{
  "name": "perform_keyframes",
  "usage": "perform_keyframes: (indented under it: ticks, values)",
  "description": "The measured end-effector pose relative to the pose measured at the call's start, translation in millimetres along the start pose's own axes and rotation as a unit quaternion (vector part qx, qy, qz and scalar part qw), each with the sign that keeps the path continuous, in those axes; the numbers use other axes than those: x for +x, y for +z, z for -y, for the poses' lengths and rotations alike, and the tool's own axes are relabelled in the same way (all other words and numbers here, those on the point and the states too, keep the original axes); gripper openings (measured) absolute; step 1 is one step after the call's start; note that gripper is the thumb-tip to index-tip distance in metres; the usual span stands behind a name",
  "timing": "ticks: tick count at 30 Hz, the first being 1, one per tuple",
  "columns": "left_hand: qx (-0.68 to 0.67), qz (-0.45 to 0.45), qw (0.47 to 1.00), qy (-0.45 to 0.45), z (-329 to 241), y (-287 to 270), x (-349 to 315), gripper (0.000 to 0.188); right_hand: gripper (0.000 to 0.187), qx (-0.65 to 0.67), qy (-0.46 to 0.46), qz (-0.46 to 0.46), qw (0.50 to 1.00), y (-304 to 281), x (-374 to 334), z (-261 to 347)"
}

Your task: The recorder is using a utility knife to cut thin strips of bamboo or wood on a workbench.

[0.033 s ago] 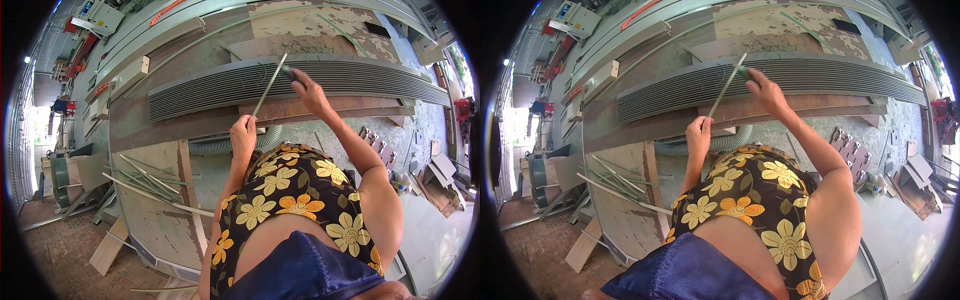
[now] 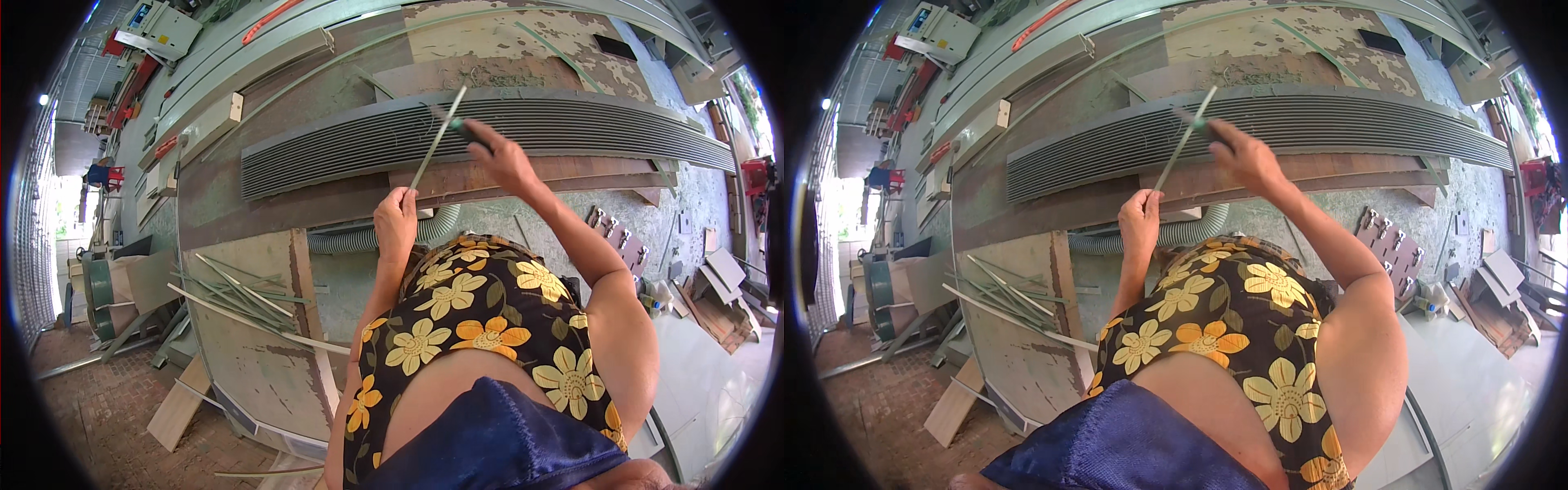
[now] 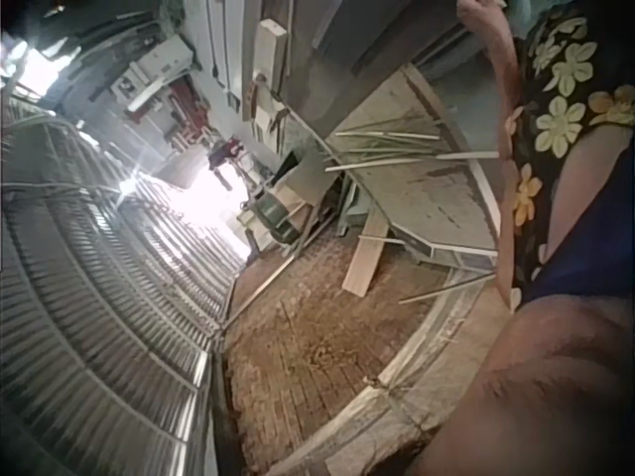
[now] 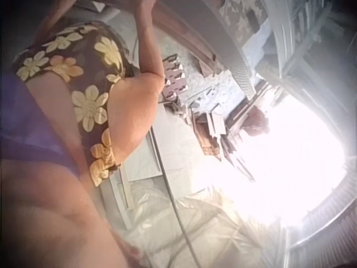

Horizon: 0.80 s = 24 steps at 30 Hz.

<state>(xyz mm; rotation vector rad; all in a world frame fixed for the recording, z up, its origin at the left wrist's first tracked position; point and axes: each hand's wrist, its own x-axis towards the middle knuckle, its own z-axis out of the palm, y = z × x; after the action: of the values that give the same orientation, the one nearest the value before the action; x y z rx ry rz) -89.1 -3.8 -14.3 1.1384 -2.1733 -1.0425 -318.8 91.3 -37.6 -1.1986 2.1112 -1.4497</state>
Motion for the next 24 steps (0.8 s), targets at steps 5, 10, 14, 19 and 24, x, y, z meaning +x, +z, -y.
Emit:
perform_keyframes:
  ticks: [5, 10, 14, 19, 24]
  values:
    - [0.073, -0.051, 0.995, 0.051, -1, -4, 7, 0.021, 0.048, -0.12, -0.102, 0.18, 0.971, 2, -21, 47]
    - [0.092, -0.046, 0.994, 0.035, -3, -4, 5, 0.023, 0.047, -0.194, -0.054, 0.178, 0.963, -12, 10, 23]
    - [0.104, -0.053, 0.993, 0.03, -6, -1, 4, 0.022, 0.044, -0.222, -0.046, 0.144, 0.963, -26, 32, 16]
    - [0.1, -0.06, 0.992, 0.044, -8, -7, 6, 0.021, 0.043, -0.2, -0.111, 0.179, 0.957, -14, 17, 25]
    - [0.094, -0.05, 0.993, 0.043, -14, -7, 6, 0.021, 0.043, -0.258, 0.0, 0.132, 0.957, -39, 56, 10]
